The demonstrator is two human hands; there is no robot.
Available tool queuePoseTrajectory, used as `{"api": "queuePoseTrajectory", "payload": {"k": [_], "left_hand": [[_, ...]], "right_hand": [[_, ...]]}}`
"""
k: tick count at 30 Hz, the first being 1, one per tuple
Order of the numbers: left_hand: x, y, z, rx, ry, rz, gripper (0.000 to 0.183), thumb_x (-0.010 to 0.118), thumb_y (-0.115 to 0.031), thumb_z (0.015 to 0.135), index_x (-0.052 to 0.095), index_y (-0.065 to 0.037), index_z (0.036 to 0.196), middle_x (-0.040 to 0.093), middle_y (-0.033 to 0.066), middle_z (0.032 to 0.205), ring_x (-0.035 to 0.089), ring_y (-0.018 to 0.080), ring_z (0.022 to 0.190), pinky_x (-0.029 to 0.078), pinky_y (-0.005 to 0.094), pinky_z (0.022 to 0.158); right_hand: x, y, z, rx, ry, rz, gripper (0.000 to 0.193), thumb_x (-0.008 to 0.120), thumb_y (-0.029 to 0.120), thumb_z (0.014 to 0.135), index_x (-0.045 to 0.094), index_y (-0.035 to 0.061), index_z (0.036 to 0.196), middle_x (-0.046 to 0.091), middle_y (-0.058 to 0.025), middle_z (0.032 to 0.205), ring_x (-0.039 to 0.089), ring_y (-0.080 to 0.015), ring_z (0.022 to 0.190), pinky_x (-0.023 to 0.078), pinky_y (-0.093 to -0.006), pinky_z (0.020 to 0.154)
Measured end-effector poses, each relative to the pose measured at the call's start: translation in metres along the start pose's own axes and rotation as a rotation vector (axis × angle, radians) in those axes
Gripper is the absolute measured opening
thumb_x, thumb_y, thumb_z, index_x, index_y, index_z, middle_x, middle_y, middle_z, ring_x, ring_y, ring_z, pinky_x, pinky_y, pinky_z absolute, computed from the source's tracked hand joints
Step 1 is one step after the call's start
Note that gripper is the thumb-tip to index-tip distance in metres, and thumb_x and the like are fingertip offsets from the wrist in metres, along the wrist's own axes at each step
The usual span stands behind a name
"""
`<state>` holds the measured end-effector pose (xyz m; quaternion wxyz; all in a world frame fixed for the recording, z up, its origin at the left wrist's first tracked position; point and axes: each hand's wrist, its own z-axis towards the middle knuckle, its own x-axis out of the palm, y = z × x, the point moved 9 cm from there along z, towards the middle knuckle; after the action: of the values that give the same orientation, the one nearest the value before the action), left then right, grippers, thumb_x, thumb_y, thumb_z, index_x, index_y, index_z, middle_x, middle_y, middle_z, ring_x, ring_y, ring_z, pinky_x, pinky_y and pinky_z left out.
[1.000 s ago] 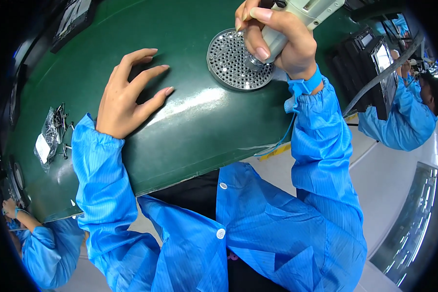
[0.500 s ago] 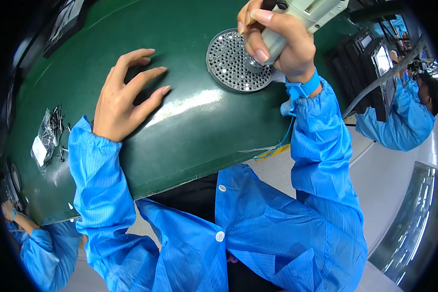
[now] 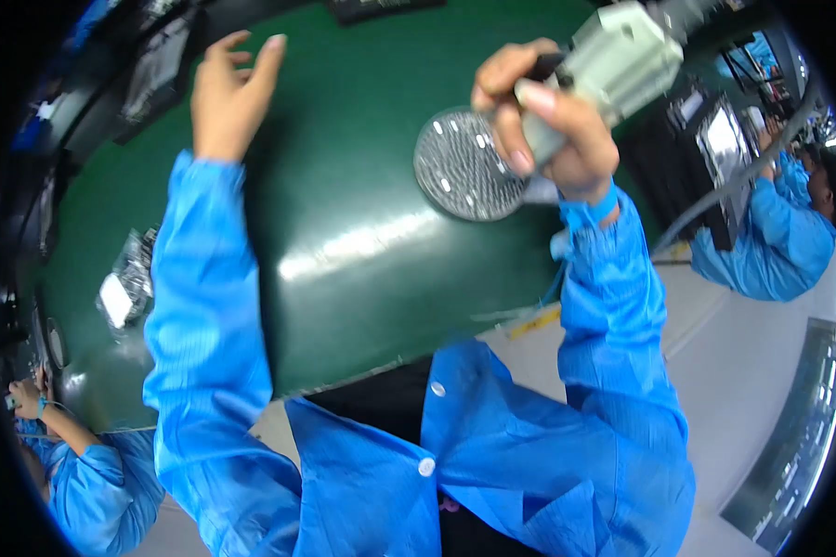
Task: The person assembles electronic tablets on a factory line by fastening internal electronic components with an electric screwdriver.
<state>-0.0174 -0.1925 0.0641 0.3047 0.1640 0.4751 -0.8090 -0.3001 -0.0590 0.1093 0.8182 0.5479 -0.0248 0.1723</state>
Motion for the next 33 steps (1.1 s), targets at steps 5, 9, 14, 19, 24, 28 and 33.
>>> {"api": "queuePoseTrajectory", "payload": {"k": [5,9,14,19,24,28,33], "left_hand": [[0.098,0.079,0.092,-0.457,0.266,0.365,0.135,0.059,-0.092,0.061,0.040,0.017,0.138,0.050,0.0287,0.138,0.053,0.0438,0.125,0.040,0.0448,0.109],[0.150,0.041,0.113,-0.497,0.487,0.407,0.108,0.071,-0.075,0.069,0.052,0.008,0.134,0.050,0.0267,0.139,0.053,0.0367,0.128,0.041,0.0389,0.109],[0.180,0.065,0.131,-0.689,0.534,0.169,0.087,0.083,-0.054,0.073,0.056,0.004,0.133,0.054,0.0207,0.141,0.052,0.0330,0.131,0.040,0.0365,0.110],[0.146,0.041,0.124,-0.583,0.168,-0.224,0.080,0.083,-0.029,0.074,0.046,0.017,0.128,0.058,0.0303,0.125,0.059,0.0391,0.118,0.045,0.0365,0.103],[0.050,0.008,0.026,-0.324,0.055,-0.886,0.085,0.072,-0.008,0.089,0.015,0.007,0.150,0.051,0.0213,0.134,0.057,0.0240,0.112,0.049,0.0342,0.097],[-0.045,-0.028,-0.113,-0.342,0.113,-0.865,0.075,0.059,0.005,0.093,0.017,0.003,0.155,0.042,0.0173,0.149,0.046,0.0214,0.132,0.038,0.0328,0.110],[-0.091,-0.032,-0.230,-0.558,0.080,-0.734,0.071,0.056,-0.001,0.096,0.016,0.005,0.155,0.035,0.0162,0.155,0.032,0.0195,0.142,0.025,0.0323,0.116]], "right_hand": [[0.004,-0.006,0.002,0.010,0.047,0.017,0.018,0.058,0.012,0.088,0.058,-0.0040,0.097,0.060,-0.0122,0.077,0.055,-0.0108,0.052,0.051,-0.0324,0.073],[-0.009,-0.003,-0.002,0.024,-0.028,-0.020,0.016,0.060,0.006,0.086,0.057,-0.0023,0.098,0.059,-0.0113,0.080,0.053,-0.0107,0.052,0.053,-0.0340,0.079],[-0.008,0.001,0.003,0.035,-0.043,-0.032,0.014,0.060,0.007,0.086,0.057,-0.0024,0.097,0.058,-0.0114,0.077,0.055,-0.0117,0.056,0.053,-0.0328,0.076],[-0.011,-0.004,0.003,0.007,-0.045,-0.110,0.020,0.059,0.012,0.082,0.057,-0.0042,0.093,0.058,-0.0148,0.076,0.054,-0.0139,0.052,0.051,-0.0314,0.068],[-0.010,-0.003,-0.002,0.022,-0.078,-0.044,0.023,0.058,0.012,0.083,0.054,-0.0074,0.094,0.057,-0.0185,0.084,0.050,-0.0128,0.044,0.046,-0.0261,0.045],[-0.024,0.003,-0.004,0.007,-0.129,-0.045,0.020,0.058,0.010,0.084,0.054,-0.0068,0.095,0.056,-0.0199,0.090,0.050,-0.0133,0.045,0.045,-0.0257,0.043],[-0.025,-0.008,0.002,0.026,-0.111,-0.066,0.024,0.053,0.016,0.090,0.053,-0.0048,0.101,0.053,-0.0182,0.095,0.046,-0.0104,0.045,0.039,-0.0237,0.043]]}}
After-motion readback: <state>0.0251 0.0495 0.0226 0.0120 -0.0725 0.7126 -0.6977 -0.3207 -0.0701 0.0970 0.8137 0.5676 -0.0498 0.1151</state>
